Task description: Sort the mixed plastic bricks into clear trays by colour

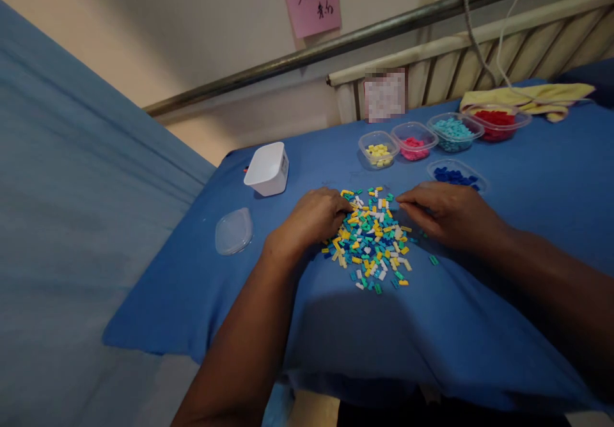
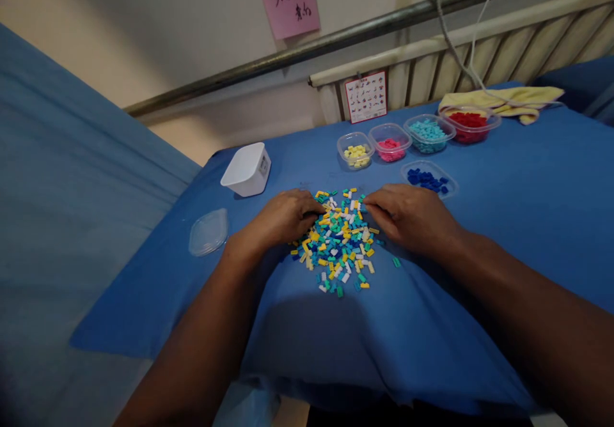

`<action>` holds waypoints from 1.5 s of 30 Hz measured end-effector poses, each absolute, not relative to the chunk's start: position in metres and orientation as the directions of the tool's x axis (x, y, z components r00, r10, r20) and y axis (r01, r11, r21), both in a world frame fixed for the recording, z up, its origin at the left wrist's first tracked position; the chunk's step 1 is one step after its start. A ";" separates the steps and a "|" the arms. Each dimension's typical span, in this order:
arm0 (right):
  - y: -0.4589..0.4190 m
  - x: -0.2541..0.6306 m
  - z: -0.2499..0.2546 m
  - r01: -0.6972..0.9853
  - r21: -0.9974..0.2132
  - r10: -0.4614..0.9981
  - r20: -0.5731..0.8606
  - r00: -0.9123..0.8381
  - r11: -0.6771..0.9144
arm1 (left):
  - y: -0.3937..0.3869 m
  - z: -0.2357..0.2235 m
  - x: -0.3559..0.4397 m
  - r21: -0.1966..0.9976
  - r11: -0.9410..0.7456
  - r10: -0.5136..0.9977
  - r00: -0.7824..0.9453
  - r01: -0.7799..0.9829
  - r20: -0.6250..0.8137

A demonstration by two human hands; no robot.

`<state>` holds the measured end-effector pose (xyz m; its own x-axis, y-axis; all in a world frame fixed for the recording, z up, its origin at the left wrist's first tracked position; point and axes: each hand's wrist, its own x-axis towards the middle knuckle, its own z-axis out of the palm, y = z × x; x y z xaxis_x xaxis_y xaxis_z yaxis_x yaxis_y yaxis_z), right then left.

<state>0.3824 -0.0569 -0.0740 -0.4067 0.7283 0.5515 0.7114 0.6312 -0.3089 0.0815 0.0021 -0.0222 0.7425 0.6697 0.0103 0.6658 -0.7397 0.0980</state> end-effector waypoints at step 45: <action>-0.078 0.344 -0.060 0.389 -0.609 0.719 0.635 -0.284 0.691 | -0.039 -0.028 0.122 0.981 0.191 0.861 0.476 0.026 -0.180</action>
